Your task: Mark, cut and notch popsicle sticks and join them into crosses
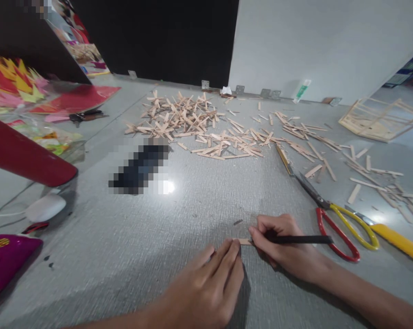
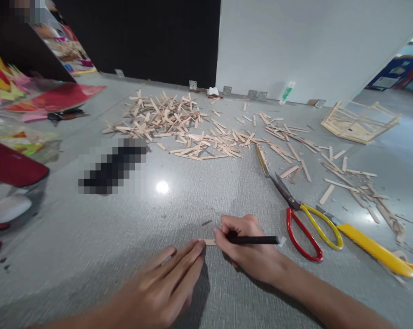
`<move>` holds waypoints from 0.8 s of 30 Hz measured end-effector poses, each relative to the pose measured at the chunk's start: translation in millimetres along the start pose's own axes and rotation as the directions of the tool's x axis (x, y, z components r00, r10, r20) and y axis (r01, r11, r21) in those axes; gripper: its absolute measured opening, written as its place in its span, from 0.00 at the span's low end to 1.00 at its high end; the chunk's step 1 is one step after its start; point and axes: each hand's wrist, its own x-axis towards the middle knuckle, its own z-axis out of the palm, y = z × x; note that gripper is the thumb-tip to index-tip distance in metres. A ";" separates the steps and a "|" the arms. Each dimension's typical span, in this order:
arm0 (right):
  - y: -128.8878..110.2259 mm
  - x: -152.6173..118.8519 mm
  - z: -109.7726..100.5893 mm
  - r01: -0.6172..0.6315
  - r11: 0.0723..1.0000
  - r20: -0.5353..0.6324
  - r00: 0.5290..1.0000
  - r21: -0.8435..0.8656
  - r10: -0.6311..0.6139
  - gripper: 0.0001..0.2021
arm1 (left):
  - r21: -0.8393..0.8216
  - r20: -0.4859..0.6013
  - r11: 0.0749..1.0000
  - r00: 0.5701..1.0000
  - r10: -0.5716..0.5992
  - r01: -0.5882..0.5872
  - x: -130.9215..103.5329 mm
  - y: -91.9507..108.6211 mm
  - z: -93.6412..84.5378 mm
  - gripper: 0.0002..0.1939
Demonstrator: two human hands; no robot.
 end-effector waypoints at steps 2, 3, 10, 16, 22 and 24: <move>-0.5 -0.4 0.3 0.001 1.000 0.001 1.000 -0.002 -0.001 0.21 | -0.005 0.005 1.000 1.000 0.001 -0.001 -0.4 -0.3 0.9 0.17; -0.6 -0.7 0.3 0.004 1.000 0.002 1.000 -0.004 -0.004 0.21 | -0.010 0.009 1.000 1.000 0.000 0.000 -0.4 -0.5 1.1 0.17; -0.6 0.2 -0.6 0.022 1.000 0.006 1.000 -0.015 -0.021 0.21 | -0.023 0.033 1.000 0.999 -0.003 0.004 1.2 -0.7 -2.0 0.18; -2.0 2.7 -0.5 0.033 0.999 0.011 0.999 -0.008 -0.033 0.22 | -0.031 0.021 1.000 1.000 -0.001 0.001 3.1 -1.4 -3.6 0.17; -1.8 2.2 -0.8 0.038 0.999 0.001 0.999 -0.008 -0.038 0.22 | -0.023 0.043 1.000 0.999 0.003 -0.002 1.5 -1.4 -1.2 0.17; -2.5 2.0 -0.4 0.043 0.999 -0.004 0.999 -0.003 -0.043 0.22 | -0.026 0.038 1.000 0.999 0.006 -0.005 1.2 -1.3 -1.7 0.17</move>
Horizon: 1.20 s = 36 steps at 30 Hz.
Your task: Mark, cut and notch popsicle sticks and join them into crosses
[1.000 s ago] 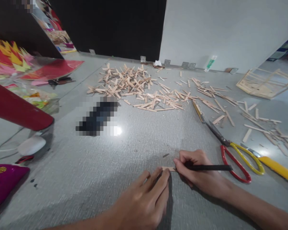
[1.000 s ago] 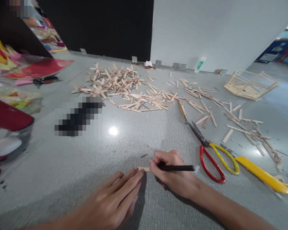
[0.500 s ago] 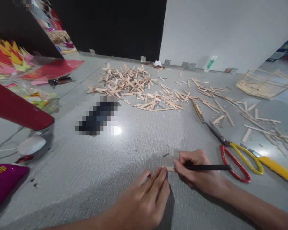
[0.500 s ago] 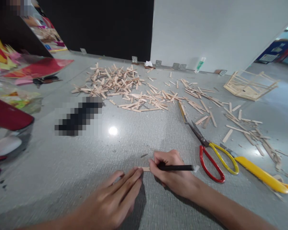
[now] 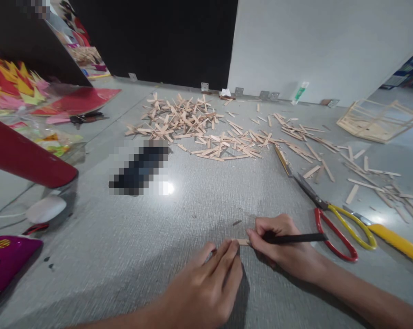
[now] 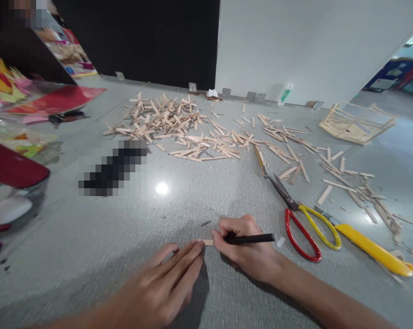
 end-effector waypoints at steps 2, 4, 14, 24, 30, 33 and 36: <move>-0.8 -0.1 0.6 -0.007 1.000 -0.010 1.000 0.020 0.007 0.22 | -0.006 -0.011 1.000 1.000 0.003 -0.003 -0.4 0.2 -0.7 0.17; -1.7 0.1 0.3 -0.029 0.998 -0.038 0.999 0.062 0.032 0.23 | -0.018 -0.005 1.000 1.000 -0.010 0.010 -1.4 0.6 -0.7 0.17; -6.8 6.8 -10.3 -0.068 0.959 -0.232 0.963 0.276 0.135 0.25 | -0.191 0.009 0.966 0.984 -0.176 0.175 1.4 -1.5 4.0 0.17; -8.0 5.7 -5.9 -0.068 0.943 -0.075 0.992 0.326 0.098 0.21 | -0.331 0.039 0.831 0.887 -0.460 0.446 13.3 -2.5 3.7 0.24; -4.1 5.5 -3.1 -0.069 0.960 -0.031 0.996 0.270 0.080 0.20 | -0.375 0.169 0.822 0.904 -0.394 0.428 16.7 -7.6 4.2 0.19; 0.2 4.4 0.6 -0.062 0.972 -0.014 0.998 0.226 0.067 0.23 | -0.396 0.178 0.797 0.890 -0.420 0.456 18.6 -9.1 7.4 0.29; 1.5 3.0 3.1 -0.054 0.983 0.005 0.999 0.177 0.054 0.23 | -0.354 0.175 0.789 0.864 -0.472 0.503 19.8 -8.2 11.9 0.40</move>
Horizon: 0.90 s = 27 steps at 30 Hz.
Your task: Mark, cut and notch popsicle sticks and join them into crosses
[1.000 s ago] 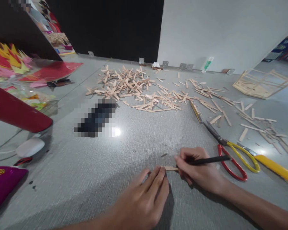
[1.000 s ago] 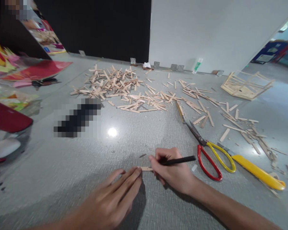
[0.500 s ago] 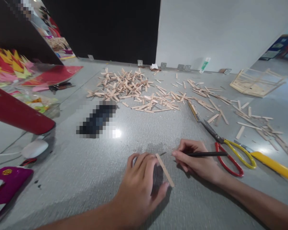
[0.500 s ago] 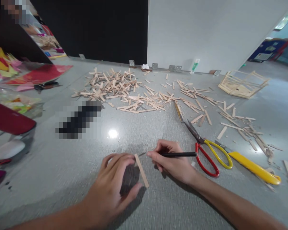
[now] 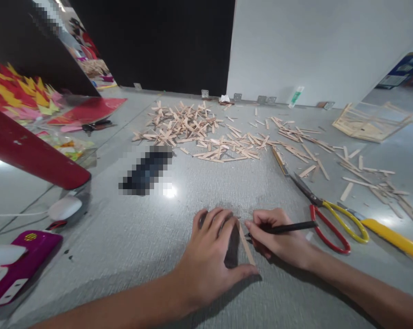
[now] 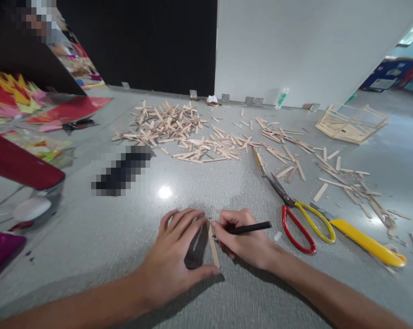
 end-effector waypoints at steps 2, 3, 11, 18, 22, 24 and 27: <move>-0.4 -0.5 0.3 0.000 1.000 0.011 1.000 -0.024 0.000 0.23 | 0.031 0.030 0.999 0.999 -0.016 0.015 -0.1 0.4 1.5 0.38; -0.9 -0.5 0.1 -0.001 1.000 0.010 1.000 -0.031 0.001 0.22 | 0.041 0.044 0.999 0.999 -0.014 0.012 -0.5 0.7 1.5 0.36; -1.8 0.3 -2.1 -0.006 0.996 -0.059 0.998 -0.086 0.001 0.23 | 0.006 0.035 1.000 0.999 0.015 -0.015 -5.7 -2.2 0.9 0.45; -3.3 0.6 -1.9 0.041 0.988 -0.008 0.999 -0.146 -0.043 0.24 | 0.033 0.223 0.999 0.975 -0.008 0.000 -0.2 -4.1 -3.2 0.38; -3.7 -1.5 -3.4 0.053 0.986 0.013 0.999 -0.160 -0.051 0.22 | 0.040 0.267 0.997 0.961 -0.077 0.069 1.8 -3.2 -5.3 0.39; -3.6 -3.1 -3.9 0.062 0.984 0.023 0.998 -0.168 -0.059 0.22 | 0.035 0.268 0.995 0.959 -0.095 0.089 2.4 -2.9 -5.2 0.40; -2.9 -4.2 -4.0 0.071 0.982 0.042 0.997 -0.174 -0.065 0.22 | 0.017 0.268 0.995 0.958 -0.103 0.102 3.1 -2.2 -4.9 0.41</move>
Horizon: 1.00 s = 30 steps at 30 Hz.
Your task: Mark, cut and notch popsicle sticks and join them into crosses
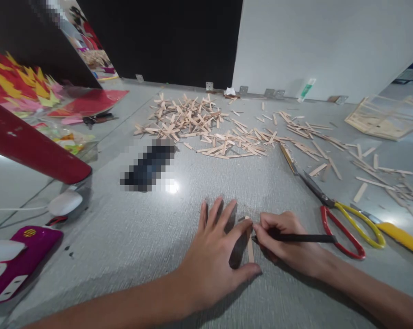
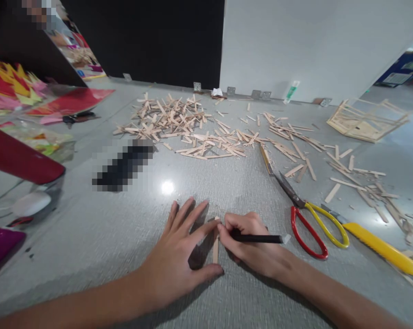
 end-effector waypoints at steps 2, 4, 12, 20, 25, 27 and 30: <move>0.6 0.5 0.2 -0.004 1.000 0.010 1.000 0.000 0.004 0.21 | -0.010 -0.004 1.000 1.000 -0.013 0.013 0.5 0.7 -0.2 0.41; 0.7 1.4 0.3 -0.013 1.000 0.015 1.000 -0.001 0.013 0.21 | -0.019 -0.006 0.999 1.000 -0.026 0.026 1.0 1.3 -0.4 0.41; -2.2 2.7 0.2 -0.058 0.998 0.011 0.998 -0.005 0.058 0.22 | -0.062 -0.020 0.997 0.998 -0.052 0.051 2.1 1.4 -0.3 0.44; 1.2 1.1 0.6 -0.072 0.997 0.010 0.997 -0.021 0.072 0.21 | -0.064 -0.025 0.997 0.998 -0.050 0.048 2.7 0.6 0.3 0.42; -1.3 1.0 0.8 -0.054 0.998 0.008 0.998 -0.025 0.054 0.21 | -0.049 -0.032 0.998 0.999 -0.040 0.038 1.4 0.6 1.6 0.42; -1.8 0.8 0.5 -0.051 0.998 0.010 0.999 -0.025 0.051 0.21 | -0.037 -0.030 0.999 0.999 -0.038 0.037 0.9 0.7 2.0 0.42; -2.0 0.5 0.3 -0.052 0.998 0.008 0.999 -0.023 0.052 0.21 | -0.029 -0.027 0.999 0.999 -0.040 0.039 0.3 0.7 2.4 0.42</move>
